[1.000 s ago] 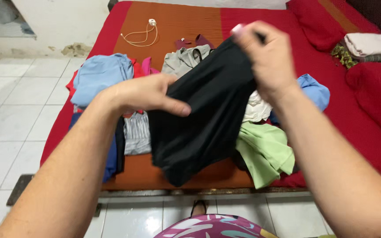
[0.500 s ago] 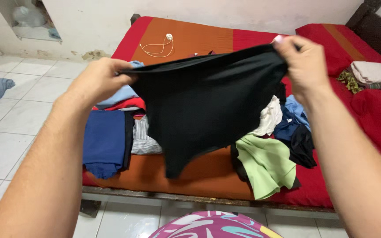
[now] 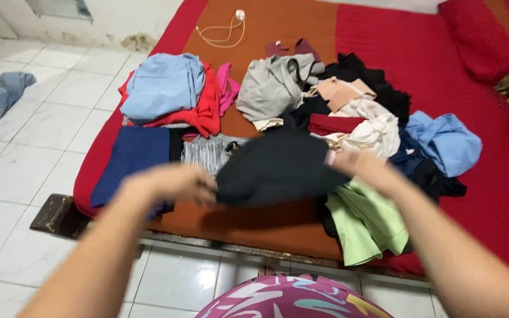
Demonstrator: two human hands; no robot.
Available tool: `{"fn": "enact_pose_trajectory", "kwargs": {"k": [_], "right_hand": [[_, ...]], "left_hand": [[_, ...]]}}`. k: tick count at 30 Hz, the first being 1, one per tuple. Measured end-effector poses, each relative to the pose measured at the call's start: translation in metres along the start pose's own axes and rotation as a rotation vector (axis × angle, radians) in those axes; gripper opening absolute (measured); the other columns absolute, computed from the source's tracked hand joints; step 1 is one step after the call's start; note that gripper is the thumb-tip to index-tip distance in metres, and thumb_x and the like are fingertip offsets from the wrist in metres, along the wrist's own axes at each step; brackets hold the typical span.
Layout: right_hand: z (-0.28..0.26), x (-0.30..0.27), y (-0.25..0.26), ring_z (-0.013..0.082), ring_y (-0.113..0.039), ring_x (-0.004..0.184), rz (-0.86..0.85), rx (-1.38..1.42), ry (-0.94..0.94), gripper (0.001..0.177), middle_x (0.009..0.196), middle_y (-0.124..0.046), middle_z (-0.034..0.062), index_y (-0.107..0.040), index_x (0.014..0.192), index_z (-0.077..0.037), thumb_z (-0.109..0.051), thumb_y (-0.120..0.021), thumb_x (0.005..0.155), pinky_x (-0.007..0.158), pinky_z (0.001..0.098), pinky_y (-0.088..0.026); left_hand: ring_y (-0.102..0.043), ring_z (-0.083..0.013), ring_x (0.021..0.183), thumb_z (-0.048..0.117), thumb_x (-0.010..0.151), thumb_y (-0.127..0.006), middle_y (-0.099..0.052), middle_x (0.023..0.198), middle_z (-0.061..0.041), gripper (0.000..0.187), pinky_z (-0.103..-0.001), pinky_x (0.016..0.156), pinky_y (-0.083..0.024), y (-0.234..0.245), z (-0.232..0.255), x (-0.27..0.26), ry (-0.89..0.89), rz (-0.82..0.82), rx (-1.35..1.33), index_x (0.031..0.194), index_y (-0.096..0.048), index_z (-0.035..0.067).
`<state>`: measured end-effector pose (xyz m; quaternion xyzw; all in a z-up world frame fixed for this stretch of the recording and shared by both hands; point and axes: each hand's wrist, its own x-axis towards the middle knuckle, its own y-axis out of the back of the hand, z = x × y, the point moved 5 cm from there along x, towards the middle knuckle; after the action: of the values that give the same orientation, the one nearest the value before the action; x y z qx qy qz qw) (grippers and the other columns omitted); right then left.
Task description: The person folds various clean clothes on a bed. They pick up items one by one, including shirts, pants, and underwear, and fold them into neat stacks.
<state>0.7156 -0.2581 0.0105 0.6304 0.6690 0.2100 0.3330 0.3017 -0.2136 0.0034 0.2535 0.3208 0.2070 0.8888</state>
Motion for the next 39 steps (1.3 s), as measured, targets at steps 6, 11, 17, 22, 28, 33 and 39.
{"fn": "enact_pose_trajectory", "kwargs": {"k": [6,11,17,22,28,33,39], "right_hand": [[0.1,-0.05,-0.125,0.0133,-0.073,0.092,-0.543,-0.041,-0.156,0.027,0.096,-0.084,0.0083,-0.08,0.102,-0.008,-0.03,-0.066,0.095,0.091,0.029,-0.055],[0.123,-0.052,-0.145,0.0061,-0.07,0.094,-0.611,-0.119,-0.134,0.025,0.1,-0.079,-0.0006,-0.076,0.108,-0.01,-0.029,-0.072,0.092,0.089,0.0265,-0.054],[0.155,-0.03,-0.159,0.0097,-0.063,0.077,-0.522,0.277,-0.524,0.025,0.087,-0.066,-0.0042,-0.069,0.112,-0.007,-0.025,-0.067,0.096,0.069,0.0268,-0.056],[0.185,-0.041,-0.19,0.014,-0.045,0.057,-0.582,0.354,-0.56,0.021,0.075,-0.055,0.0054,-0.071,0.112,-0.006,-0.019,-0.07,0.095,0.051,0.03,-0.038],[0.199,-0.056,-0.194,0.0125,-0.053,0.067,-0.573,0.213,-0.569,0.026,0.085,-0.065,0.0014,-0.07,0.114,-0.008,-0.021,-0.073,0.092,0.06,0.0307,-0.044],[0.183,-0.064,-0.186,0.0114,-0.061,0.1,-0.562,0.216,-0.657,0.036,0.112,-0.07,-0.001,-0.068,0.125,-0.013,-0.025,-0.071,0.091,0.093,0.0302,-0.047],[0.193,-0.068,-0.199,0.0177,-0.061,0.103,-0.414,0.416,-0.85,0.046,0.114,-0.071,0.0039,-0.07,0.132,-0.006,-0.026,-0.073,0.09,0.098,0.0355,-0.044]], "left_hand": [[-0.076,-0.0222,0.092,0.021,0.089,-0.064,-0.079,0.103,-0.003,0.032,-0.035,0.086,-0.058,-0.141,-0.075,0.019,0.037,-0.213,0.158,0.117,-0.078,0.027],[-0.064,-0.0214,0.119,0.026,0.094,-0.065,-0.07,0.128,-0.004,0.034,-0.035,0.105,-0.048,-0.165,-0.107,0.023,0.22,-0.327,0.134,0.126,-0.072,0.015],[-0.068,-0.023,0.12,0.021,0.094,-0.064,-0.073,0.127,-0.01,0.04,-0.034,0.107,-0.05,-0.15,-0.116,0.057,0.296,-0.095,-0.177,0.132,-0.065,0.01],[-0.067,-0.0275,0.116,0.016,0.094,-0.064,-0.072,0.126,-0.014,0.043,-0.041,0.096,-0.053,-0.162,-0.122,0.072,0.483,0.042,-0.428,0.137,-0.062,0.01],[-0.065,-0.0322,0.116,0.015,0.095,-0.063,-0.067,0.128,-0.018,0.048,-0.045,0.093,-0.056,-0.179,-0.126,0.082,0.649,0.098,-0.526,0.142,-0.057,0.015],[-0.065,-0.0249,0.113,0.017,0.095,-0.063,-0.07,0.121,-0.012,0.039,-0.037,0.098,-0.049,-0.184,-0.132,0.101,0.637,0.154,-0.589,0.134,-0.062,0.013],[-0.069,-0.0273,0.105,0.026,0.088,-0.075,-0.075,0.116,-0.017,0.045,-0.041,0.094,-0.056,-0.184,-0.127,0.094,0.549,0.512,-0.762,0.122,-0.07,-0.002]]}}
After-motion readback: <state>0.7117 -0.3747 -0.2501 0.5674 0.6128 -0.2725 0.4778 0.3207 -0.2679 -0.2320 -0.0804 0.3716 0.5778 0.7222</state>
